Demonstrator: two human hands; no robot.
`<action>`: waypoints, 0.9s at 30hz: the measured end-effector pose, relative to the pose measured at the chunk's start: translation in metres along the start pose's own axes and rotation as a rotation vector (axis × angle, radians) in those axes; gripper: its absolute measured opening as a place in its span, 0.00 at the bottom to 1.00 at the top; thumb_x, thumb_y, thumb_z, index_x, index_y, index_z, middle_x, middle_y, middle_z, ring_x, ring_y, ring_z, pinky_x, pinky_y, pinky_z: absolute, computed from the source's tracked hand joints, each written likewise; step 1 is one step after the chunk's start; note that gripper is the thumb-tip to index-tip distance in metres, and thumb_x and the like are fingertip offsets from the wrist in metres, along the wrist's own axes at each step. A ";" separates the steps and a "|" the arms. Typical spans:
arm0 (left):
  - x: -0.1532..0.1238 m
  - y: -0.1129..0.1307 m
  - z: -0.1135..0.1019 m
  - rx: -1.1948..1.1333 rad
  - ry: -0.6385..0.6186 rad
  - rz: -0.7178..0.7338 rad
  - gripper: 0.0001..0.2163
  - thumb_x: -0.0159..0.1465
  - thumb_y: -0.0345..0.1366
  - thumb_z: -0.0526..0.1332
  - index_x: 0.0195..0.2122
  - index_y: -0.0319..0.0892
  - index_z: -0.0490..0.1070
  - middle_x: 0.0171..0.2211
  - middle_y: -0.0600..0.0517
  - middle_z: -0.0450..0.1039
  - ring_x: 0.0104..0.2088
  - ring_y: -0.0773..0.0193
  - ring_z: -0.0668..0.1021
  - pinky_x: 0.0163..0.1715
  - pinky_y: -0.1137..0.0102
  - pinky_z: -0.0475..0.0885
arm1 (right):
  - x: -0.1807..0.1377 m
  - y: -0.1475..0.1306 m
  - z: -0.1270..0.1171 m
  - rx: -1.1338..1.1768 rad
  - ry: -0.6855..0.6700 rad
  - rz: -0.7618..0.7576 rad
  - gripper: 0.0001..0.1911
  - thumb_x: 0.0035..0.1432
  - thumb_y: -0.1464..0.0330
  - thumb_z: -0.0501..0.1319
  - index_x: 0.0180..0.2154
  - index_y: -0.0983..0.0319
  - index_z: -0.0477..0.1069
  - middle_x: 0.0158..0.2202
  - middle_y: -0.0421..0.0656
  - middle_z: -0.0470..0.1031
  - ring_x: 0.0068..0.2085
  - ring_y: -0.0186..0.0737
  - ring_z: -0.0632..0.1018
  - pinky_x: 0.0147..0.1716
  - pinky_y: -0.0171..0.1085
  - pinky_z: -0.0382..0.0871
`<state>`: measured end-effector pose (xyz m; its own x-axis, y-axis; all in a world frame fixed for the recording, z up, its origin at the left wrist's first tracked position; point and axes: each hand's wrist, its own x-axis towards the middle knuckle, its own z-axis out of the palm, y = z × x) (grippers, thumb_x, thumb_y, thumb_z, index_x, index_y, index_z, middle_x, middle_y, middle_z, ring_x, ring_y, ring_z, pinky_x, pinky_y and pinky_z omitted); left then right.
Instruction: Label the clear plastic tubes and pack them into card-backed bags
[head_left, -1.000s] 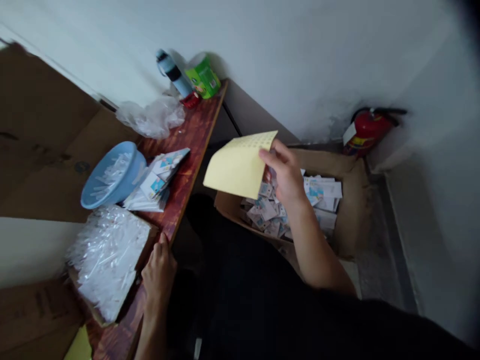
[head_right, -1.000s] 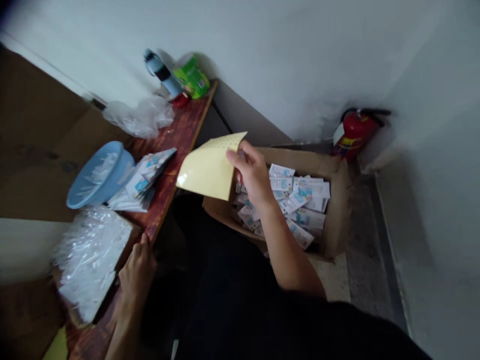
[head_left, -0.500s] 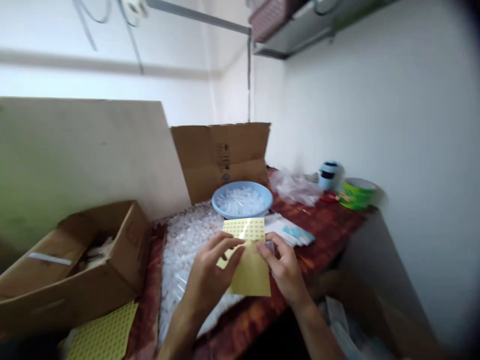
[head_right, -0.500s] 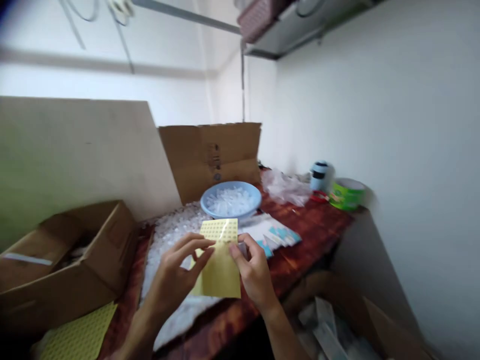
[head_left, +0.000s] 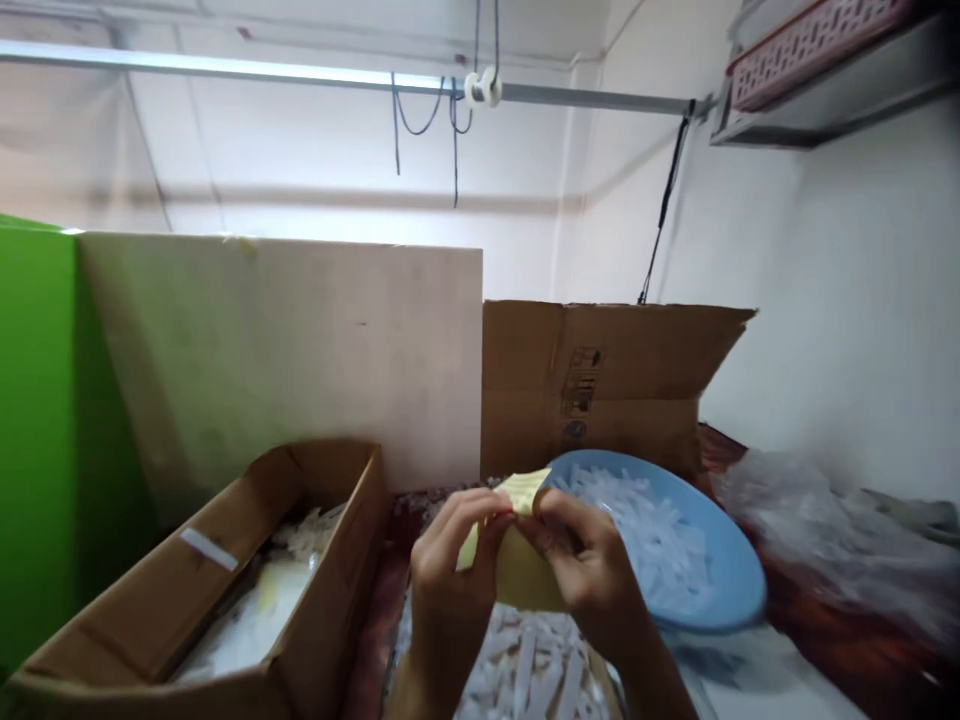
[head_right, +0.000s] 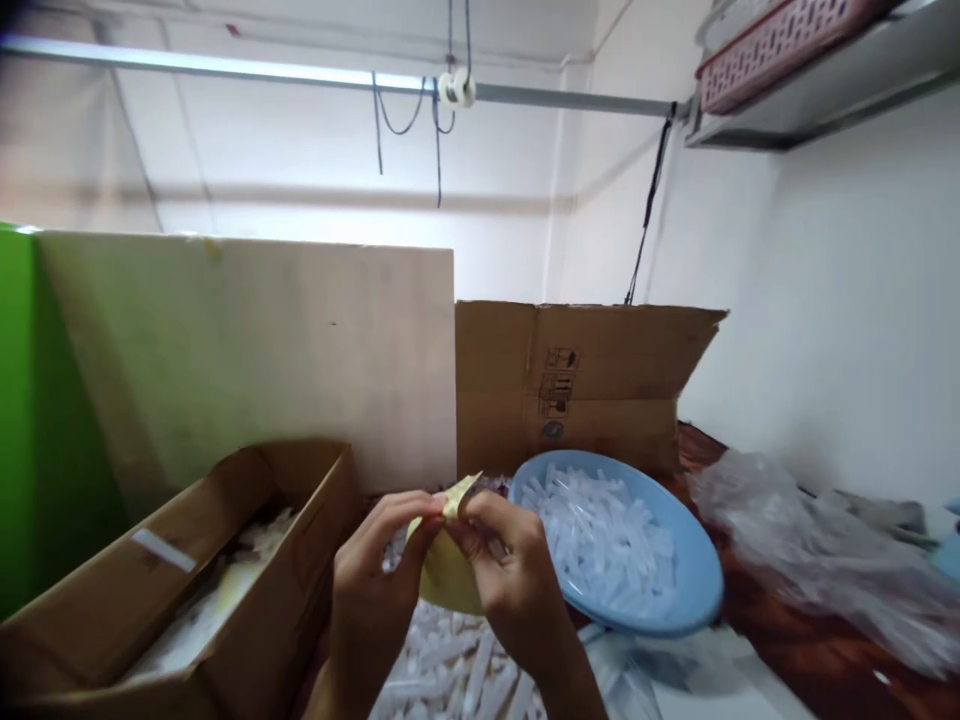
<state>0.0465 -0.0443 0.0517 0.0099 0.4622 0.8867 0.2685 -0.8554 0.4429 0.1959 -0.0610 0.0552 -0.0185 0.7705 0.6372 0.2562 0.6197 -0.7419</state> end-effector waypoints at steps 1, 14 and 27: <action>-0.004 -0.006 0.000 0.014 0.000 0.013 0.09 0.66 0.23 0.63 0.41 0.44 0.75 0.39 0.52 0.78 0.41 0.64 0.81 0.44 0.72 0.76 | -0.001 0.004 0.002 -0.007 -0.012 -0.010 0.12 0.68 0.64 0.61 0.30 0.60 0.70 0.29 0.37 0.68 0.31 0.34 0.69 0.33 0.31 0.62; -0.005 -0.022 -0.008 -0.018 -0.160 -0.063 0.07 0.70 0.24 0.57 0.40 0.44 0.70 0.43 0.47 0.73 0.46 0.60 0.79 0.47 0.66 0.77 | -0.009 0.017 0.017 -0.117 0.046 -0.034 0.10 0.69 0.66 0.60 0.31 0.58 0.71 0.30 0.39 0.72 0.31 0.37 0.73 0.32 0.33 0.66; -0.001 -0.019 -0.013 0.064 -0.246 0.062 0.08 0.69 0.23 0.57 0.44 0.43 0.67 0.46 0.47 0.69 0.49 0.64 0.76 0.52 0.70 0.73 | -0.008 0.018 0.011 -0.134 0.078 -0.018 0.04 0.66 0.65 0.63 0.37 0.56 0.74 0.29 0.38 0.74 0.29 0.36 0.73 0.29 0.34 0.65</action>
<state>0.0286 -0.0319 0.0443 0.2602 0.4586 0.8497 0.3205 -0.8711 0.3720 0.1904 -0.0546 0.0341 0.0497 0.7419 0.6687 0.3832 0.6041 -0.6987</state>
